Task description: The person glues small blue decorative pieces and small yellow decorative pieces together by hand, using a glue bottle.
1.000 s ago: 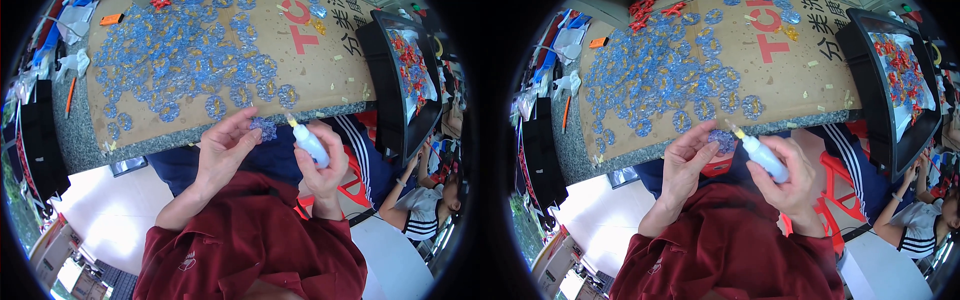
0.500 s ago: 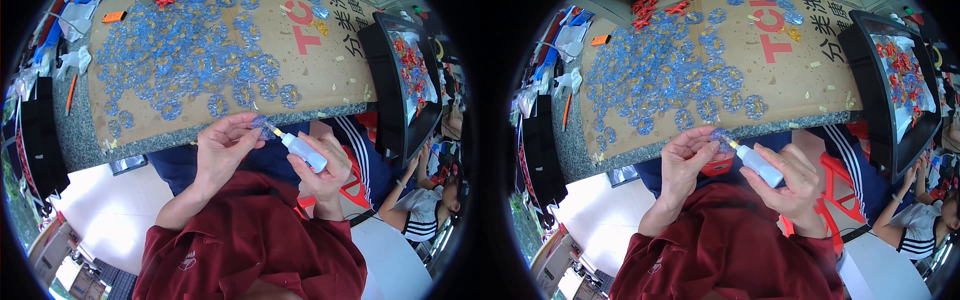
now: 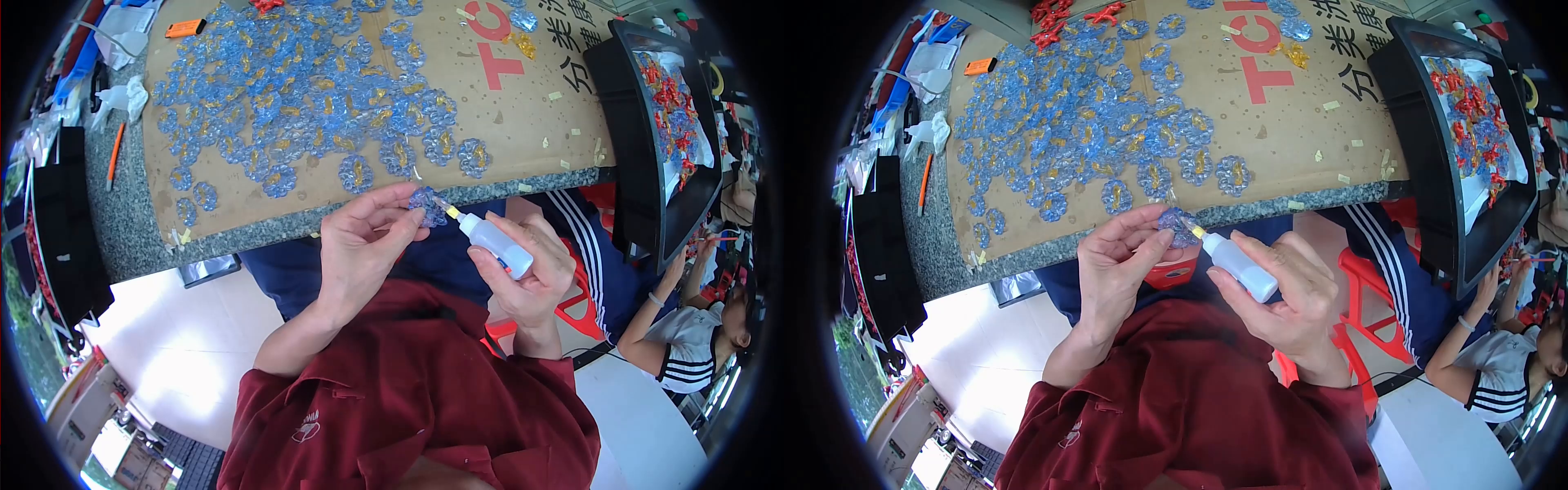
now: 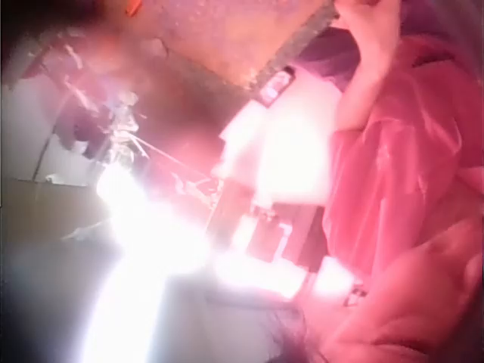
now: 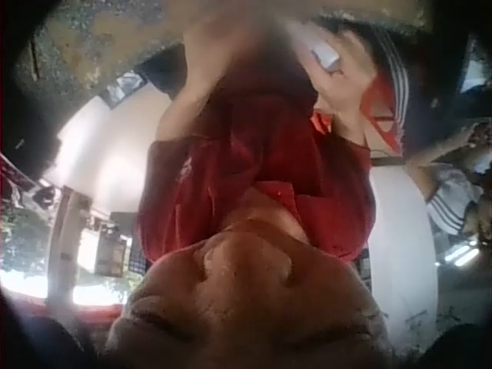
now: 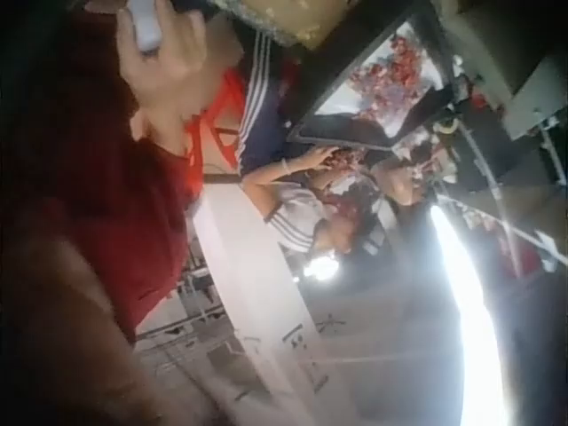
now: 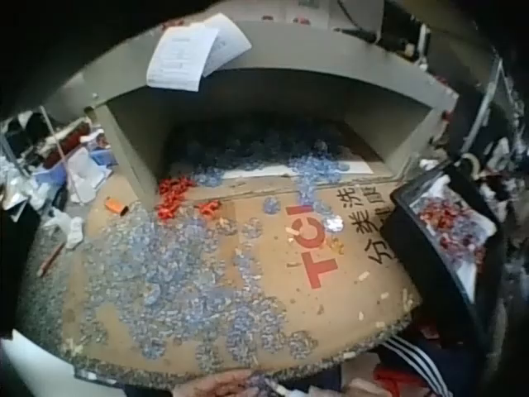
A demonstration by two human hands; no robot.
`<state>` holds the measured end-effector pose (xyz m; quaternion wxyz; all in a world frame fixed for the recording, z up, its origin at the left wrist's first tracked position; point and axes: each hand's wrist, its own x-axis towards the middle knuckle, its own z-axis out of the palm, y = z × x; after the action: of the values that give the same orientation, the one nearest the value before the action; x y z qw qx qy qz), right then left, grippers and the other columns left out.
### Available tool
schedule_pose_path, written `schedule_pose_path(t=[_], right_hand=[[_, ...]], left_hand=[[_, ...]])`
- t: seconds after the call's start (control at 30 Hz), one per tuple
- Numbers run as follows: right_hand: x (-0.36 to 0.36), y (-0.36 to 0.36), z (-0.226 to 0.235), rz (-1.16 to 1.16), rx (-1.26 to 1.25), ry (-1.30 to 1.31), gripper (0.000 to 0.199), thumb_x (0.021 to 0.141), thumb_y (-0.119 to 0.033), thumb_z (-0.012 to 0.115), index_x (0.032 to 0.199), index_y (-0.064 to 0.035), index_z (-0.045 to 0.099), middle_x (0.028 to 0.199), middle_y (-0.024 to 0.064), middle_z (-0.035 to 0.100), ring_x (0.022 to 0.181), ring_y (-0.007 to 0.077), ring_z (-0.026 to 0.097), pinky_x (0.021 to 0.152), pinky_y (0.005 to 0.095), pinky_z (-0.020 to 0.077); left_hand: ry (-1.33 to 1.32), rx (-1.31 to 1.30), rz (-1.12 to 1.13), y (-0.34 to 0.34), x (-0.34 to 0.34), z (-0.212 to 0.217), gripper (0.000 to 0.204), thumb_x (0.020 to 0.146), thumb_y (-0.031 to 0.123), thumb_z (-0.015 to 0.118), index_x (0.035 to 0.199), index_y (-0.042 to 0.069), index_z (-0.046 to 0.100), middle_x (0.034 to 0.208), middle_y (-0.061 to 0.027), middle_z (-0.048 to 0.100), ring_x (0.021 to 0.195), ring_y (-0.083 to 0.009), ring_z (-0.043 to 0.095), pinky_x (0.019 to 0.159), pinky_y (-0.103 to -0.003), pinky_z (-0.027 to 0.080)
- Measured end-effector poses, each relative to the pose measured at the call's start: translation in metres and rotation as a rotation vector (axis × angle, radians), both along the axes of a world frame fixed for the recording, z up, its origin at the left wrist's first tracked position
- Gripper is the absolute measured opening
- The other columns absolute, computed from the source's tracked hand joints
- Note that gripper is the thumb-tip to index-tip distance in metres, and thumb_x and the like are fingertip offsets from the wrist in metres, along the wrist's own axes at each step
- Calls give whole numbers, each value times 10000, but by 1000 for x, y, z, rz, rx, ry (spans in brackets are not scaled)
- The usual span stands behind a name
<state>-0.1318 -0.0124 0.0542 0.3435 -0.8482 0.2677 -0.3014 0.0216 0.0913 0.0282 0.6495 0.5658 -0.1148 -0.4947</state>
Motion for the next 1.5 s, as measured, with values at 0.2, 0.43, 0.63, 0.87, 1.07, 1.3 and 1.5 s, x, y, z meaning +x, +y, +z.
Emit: schedule_pose_path(t=[0.2, 0.43, 0.63, 0.87, 1.07, 1.3, 1.5], right_hand=[[-8, -12, -8, -99, 124, -99, 389, 622, -19, 764, 982, 37, 627, 817, 102, 646, 626, 169, 569, 560, 244, 441], [41, -66, -30, -175, 257, -191, 351, 744, -28, 687, 1075, 19, 578, 951, 85, 639, 856, 122, 590, 768, 244, 456], [72, -91, -44, -78, 338, -226, 343, 759, -97, 695, 1063, 7, 579, 946, 67, 647, 844, 112, 573, 769, 244, 435], [60, -150, -29, -319, 9, 143, 279, 803, -130, 631, 1055, -13, 608, 921, 110, 621, 781, 227, 608, 727, 312, 467], [71, -166, -40, -182, -294, 123, 218, 793, -147, 642, 972, -23, 647, 915, 134, 577, 734, 267, 595, 693, 339, 468], [53, -122, -12, -152, 3, 19, 108, 805, -90, 632, 873, -14, 667, 813, 56, 620, 699, 161, 591, 644, 263, 462], [16, -58, -9, -98, 594, -131, 192, 873, -46, 567, 1041, 46, 586, 842, 79, 639, 698, 81, 569, 611, 197, 463]], left_hand=[[25, -1, -17, 1, 3, -2, 264, 834, -29, 592, 1096, -48, 567, 890, -97, 649, 779, -117, 631, 711, -237, 547], [-4, 18, -37, 2, 1, -3, 249, 835, -24, 592, 1083, -40, 574, 873, -90, 646, 747, -120, 633, 693, -239, 548], [17, 32, -94, -1, 0, -5, 244, 840, -21, 586, 1082, -41, 567, 879, -98, 646, 760, -135, 640, 677, -245, 552], [52, 3, -121, -6, 3, -3, 233, 842, -23, 583, 1074, -40, 568, 888, -108, 648, 762, -146, 645, 674, -247, 553], [50, -1, -123, -6, 1, -3, 230, 845, -17, 583, 1073, -42, 564, 888, -110, 649, 771, -152, 649, 671, -248, 554], [139, -30, -92, -3, 2, -7, 230, 852, -23, 568, 1081, -48, 555, 901, -122, 643, 771, -172, 652, 691, -259, 553], [129, -46, -111, -9, -1, -4, 227, 847, -48, 545, 1073, -67, 548, 925, -145, 630, 759, -193, 657, 679, -276, 567]])
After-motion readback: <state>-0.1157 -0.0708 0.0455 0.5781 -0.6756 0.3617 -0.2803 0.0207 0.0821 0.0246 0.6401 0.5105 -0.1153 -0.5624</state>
